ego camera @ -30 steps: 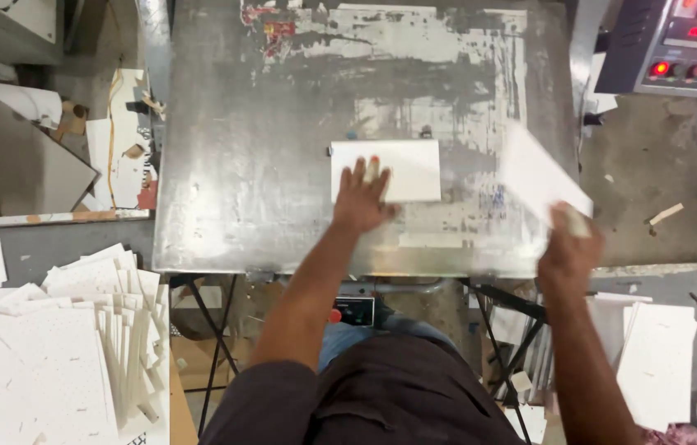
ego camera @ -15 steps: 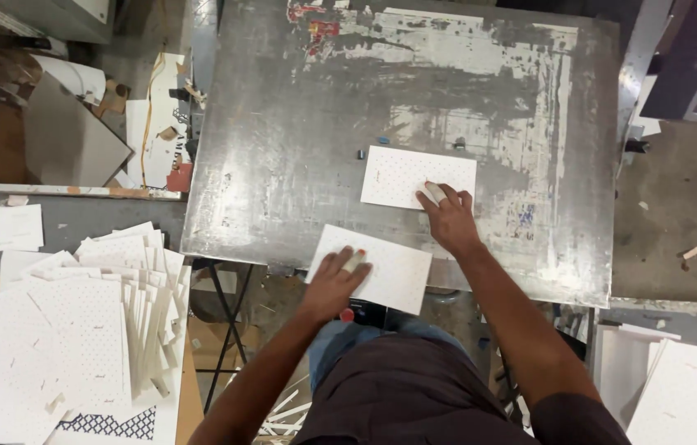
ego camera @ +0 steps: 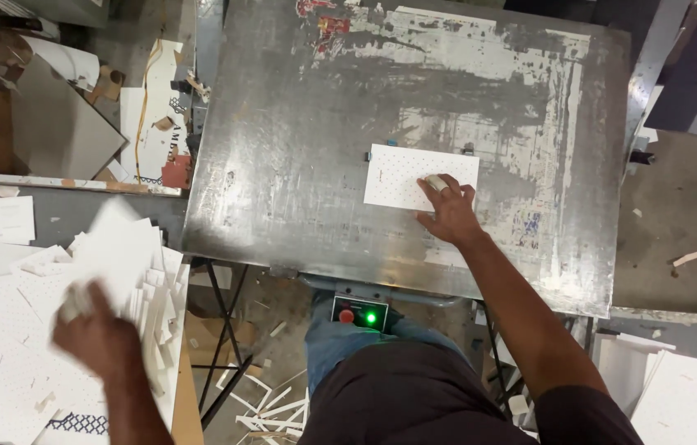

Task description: Operating an industrial printing or paper processing machine by feeding paper and pressing buttons.

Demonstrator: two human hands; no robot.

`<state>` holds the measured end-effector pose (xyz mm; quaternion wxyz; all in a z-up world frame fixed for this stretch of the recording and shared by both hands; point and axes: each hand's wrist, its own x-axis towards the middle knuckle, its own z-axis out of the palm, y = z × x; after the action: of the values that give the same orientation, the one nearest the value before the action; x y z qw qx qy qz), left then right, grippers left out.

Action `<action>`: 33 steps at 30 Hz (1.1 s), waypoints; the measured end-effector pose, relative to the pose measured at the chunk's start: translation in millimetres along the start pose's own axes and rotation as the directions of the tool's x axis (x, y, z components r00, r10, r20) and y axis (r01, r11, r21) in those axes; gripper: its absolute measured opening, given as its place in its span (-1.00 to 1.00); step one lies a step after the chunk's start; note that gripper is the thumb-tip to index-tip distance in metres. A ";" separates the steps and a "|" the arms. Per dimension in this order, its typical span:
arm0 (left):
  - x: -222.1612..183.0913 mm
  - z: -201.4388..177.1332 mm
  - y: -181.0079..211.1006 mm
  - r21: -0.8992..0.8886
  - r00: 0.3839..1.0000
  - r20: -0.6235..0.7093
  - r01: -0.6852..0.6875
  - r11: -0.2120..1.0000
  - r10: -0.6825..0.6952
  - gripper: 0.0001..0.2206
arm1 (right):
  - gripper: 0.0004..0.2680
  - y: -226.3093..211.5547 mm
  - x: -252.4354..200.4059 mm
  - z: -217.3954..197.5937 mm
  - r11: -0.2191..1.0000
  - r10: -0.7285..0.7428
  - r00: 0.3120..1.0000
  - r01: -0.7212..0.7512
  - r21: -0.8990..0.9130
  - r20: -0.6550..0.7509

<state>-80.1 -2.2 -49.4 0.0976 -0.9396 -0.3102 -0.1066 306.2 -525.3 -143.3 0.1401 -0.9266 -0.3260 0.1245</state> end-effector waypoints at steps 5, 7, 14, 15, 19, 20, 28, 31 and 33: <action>-70.0 64.4 -92.0 0.253 0.898 0.130 0.380 0.890 -0.420 -0.70 | -0.40 -5.7 16.9 1.1 0.985 0.158 0.983 -0.151 -0.082 0.092; -101.0 101.1 -121.9 0.132 0.770 0.450 0.443 0.886 -0.452 -0.55 | -0.40 7.9 32.1 5.5 0.985 0.146 0.989 -0.142 -0.099 0.031; -130.5 120.0 -123.4 -0.094 0.838 0.426 0.415 0.905 -0.340 -0.44 | -0.50 2.2 85.4 -120.6 0.989 0.146 0.989 -0.145 0.022 -0.027; -130.1 121.3 -125.1 -0.088 0.850 0.393 0.415 0.906 -0.351 -0.46 | -0.60 -8.9 79.4 -141.1 0.997 0.073 0.948 -0.058 0.058 -0.310; -126.6 105.9 -104.1 -0.028 0.942 0.161 0.304 0.952 -0.296 -0.52 | -0.82 -13.8 17.3 -164.2 0.994 -0.032 0.616 0.098 0.037 -0.787; -123.0 102.8 -88.1 -0.029 0.943 0.162 0.300 0.953 -0.292 -0.52 | -0.82 -9.4 -10.3 -160.0 0.995 -0.029 0.616 0.094 0.037 -0.787; -92.9 107.7 35.8 -0.404 0.977 0.202 0.143 0.904 -0.065 -0.61 | -0.68 132.6 -327.6 0.7 0.682 0.659 0.563 -0.727 0.081 -0.499; -81.3 89.3 78.1 -0.440 0.942 0.333 0.186 0.879 -0.033 -0.62 | -0.24 113.3 -420.9 -7.9 0.222 0.957 0.222 -0.975 -0.018 -0.189; -69.0 81.7 104.2 -0.499 0.937 0.349 0.172 0.849 0.016 -0.63 | -0.18 120.8 -471.8 14.2 0.110 0.963 0.127 -0.990 -0.086 -0.236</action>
<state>-59.9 -102.7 -157.8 -0.2207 -0.9210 -0.3201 -0.0266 13.6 -914.7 -132.0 -0.0615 -0.9256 0.3620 0.0923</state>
